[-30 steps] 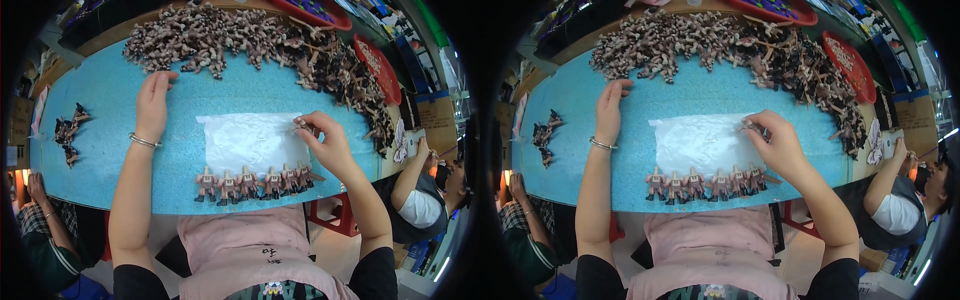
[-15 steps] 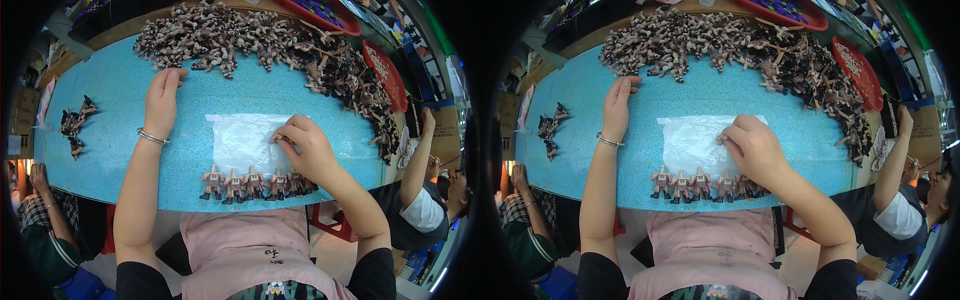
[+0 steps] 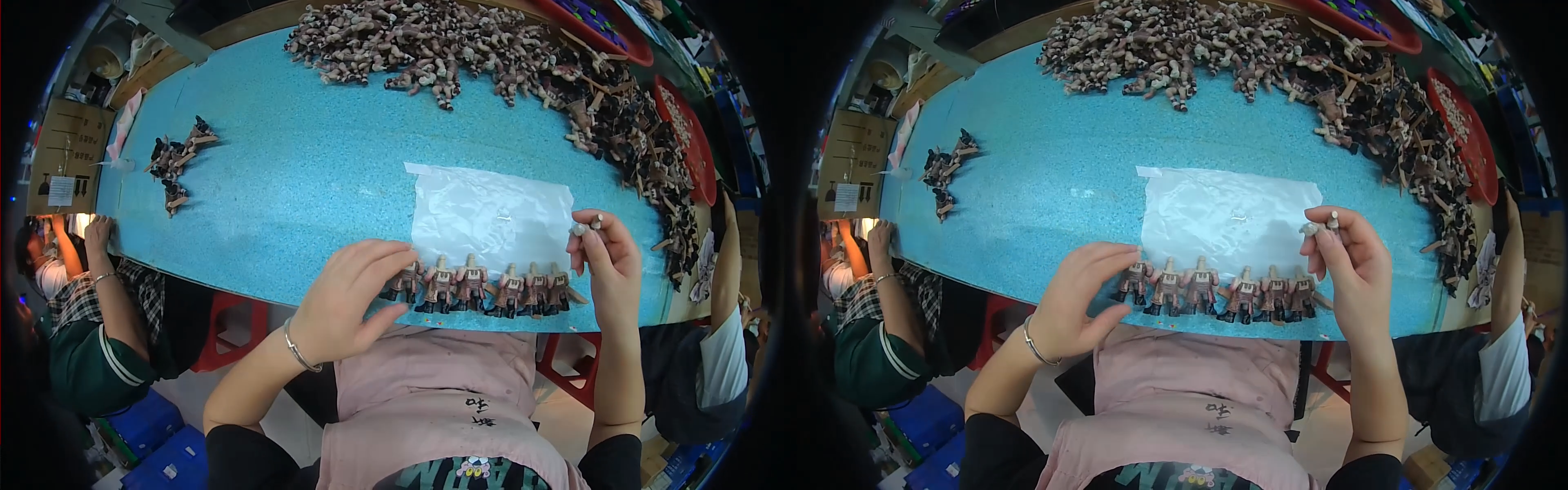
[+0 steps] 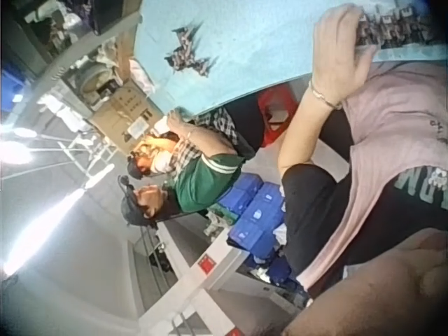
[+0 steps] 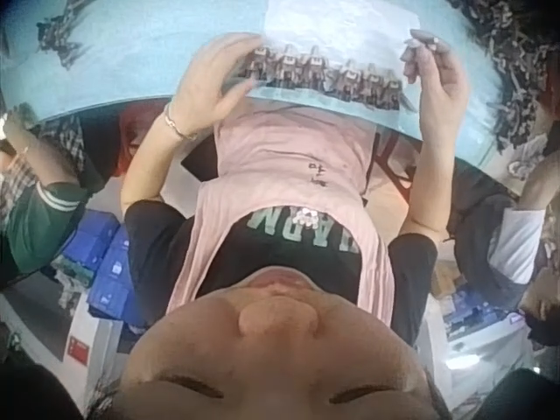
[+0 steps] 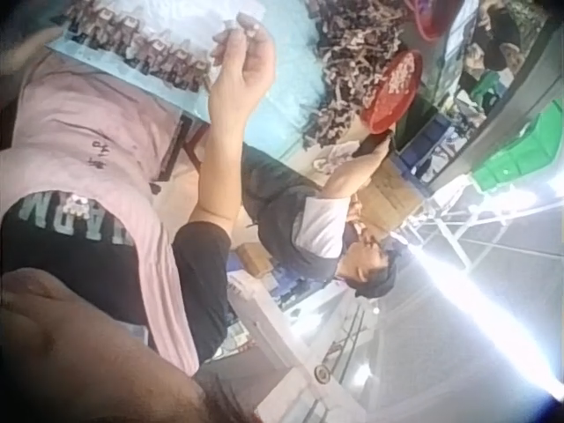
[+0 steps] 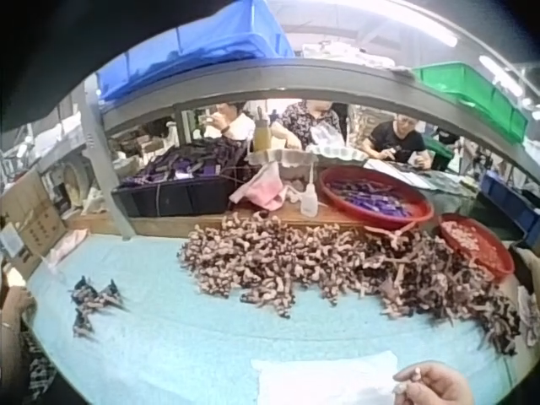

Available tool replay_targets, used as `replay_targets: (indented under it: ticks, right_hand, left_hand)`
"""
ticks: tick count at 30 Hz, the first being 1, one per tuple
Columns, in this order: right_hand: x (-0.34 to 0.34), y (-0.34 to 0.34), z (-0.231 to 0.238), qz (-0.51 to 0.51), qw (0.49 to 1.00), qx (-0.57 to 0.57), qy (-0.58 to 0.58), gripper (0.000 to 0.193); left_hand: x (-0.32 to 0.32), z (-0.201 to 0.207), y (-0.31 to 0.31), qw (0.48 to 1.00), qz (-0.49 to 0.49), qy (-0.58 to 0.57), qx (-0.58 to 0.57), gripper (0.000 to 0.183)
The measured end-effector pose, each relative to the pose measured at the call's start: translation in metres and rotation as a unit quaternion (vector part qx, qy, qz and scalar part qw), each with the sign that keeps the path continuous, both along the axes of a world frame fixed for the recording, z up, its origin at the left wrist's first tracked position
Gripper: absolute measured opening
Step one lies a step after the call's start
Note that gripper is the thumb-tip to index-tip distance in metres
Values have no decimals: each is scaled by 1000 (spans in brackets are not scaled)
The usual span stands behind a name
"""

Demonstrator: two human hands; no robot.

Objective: The person assembles toy figures by applying glue to figure bodies with a squeeze bottle and attaching small parts to them by hand.

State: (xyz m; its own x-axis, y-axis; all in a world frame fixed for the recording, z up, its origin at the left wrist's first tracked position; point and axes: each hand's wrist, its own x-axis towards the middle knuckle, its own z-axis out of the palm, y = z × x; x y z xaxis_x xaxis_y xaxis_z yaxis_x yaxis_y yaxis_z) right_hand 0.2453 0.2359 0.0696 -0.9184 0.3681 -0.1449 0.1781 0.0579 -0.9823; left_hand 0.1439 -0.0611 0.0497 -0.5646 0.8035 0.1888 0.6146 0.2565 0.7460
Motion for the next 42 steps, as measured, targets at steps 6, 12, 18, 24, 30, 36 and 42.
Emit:
replay_targets:
  ticks: [6,12,18,24,30,36,42]
  right_hand:
    - [29,-20,10,-2,987,-159,25,40]
    - [53,-40,9,63,988,-138,34,36]
    - [71,-59,-2,84,964,-252,15,20]
    - [70,-81,-16,167,973,-158,12,24]
    - [59,-89,-20,220,974,13,44,25]
    - [59,-99,-25,227,973,24,28,27]
    - [61,-100,-26,214,977,15,18,27]
  left_hand:
    - [5,-11,-8,996,-3,83,-31,60]
    - [3,-2,-25,995,17,70,-68,58]
    - [27,7,-58,989,133,-31,-58,60]
    - [63,10,-17,990,19,-133,-51,60]
    - [61,3,5,992,-47,-111,-43,64]
    - [60,7,12,994,-42,-93,-32,55]
    - [60,7,14,996,-43,-75,-36,54]
